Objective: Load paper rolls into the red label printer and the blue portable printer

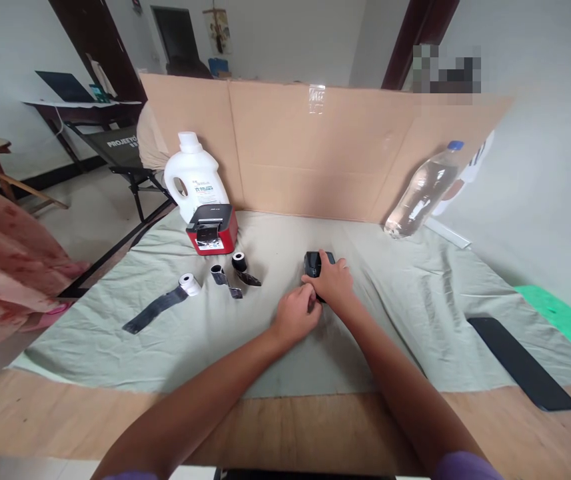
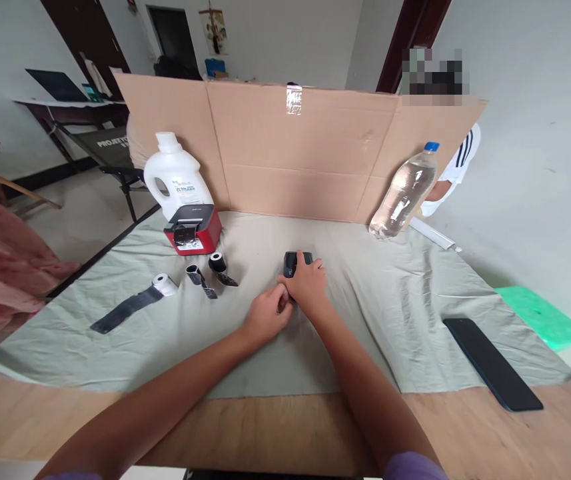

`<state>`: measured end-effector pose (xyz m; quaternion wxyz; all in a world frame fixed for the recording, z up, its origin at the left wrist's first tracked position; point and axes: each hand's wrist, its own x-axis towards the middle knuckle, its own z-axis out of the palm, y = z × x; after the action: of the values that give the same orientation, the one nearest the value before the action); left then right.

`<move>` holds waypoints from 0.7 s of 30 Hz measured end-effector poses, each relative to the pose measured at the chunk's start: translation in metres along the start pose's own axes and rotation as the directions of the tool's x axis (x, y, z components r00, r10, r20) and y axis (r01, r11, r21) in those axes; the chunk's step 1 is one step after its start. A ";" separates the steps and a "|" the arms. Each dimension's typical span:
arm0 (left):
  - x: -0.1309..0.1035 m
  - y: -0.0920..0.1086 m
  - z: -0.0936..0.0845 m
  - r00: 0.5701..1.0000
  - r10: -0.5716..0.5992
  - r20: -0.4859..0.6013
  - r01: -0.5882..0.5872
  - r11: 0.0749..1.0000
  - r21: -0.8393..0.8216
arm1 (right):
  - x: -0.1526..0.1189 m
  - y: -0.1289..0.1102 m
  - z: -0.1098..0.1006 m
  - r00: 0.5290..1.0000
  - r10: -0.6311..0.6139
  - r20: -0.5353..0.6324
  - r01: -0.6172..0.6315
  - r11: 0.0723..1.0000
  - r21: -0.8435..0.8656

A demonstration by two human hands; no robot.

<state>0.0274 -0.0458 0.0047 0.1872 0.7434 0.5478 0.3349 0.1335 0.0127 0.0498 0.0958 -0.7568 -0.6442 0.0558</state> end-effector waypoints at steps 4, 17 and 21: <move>0.000 0.001 -0.002 1.000 -0.016 0.023 0.017 1.000 -0.022 | 0.003 0.006 -0.006 0.998 -0.018 0.066 0.015 0.999 0.049; 0.025 -0.027 -0.007 0.998 -0.047 -0.035 0.041 0.986 -0.163 | 0.050 0.088 0.043 0.970 -0.167 -0.175 0.242 0.667 0.705; 0.035 -0.038 -0.008 0.997 -0.016 0.080 0.029 0.986 -0.163 | 0.044 0.083 0.046 0.963 -0.156 -0.220 0.266 0.687 0.676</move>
<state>0.0021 -0.0006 -0.0038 0.2727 0.7317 0.5192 0.3474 0.2109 0.0467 -0.0112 0.4271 -0.5865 -0.6491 0.2288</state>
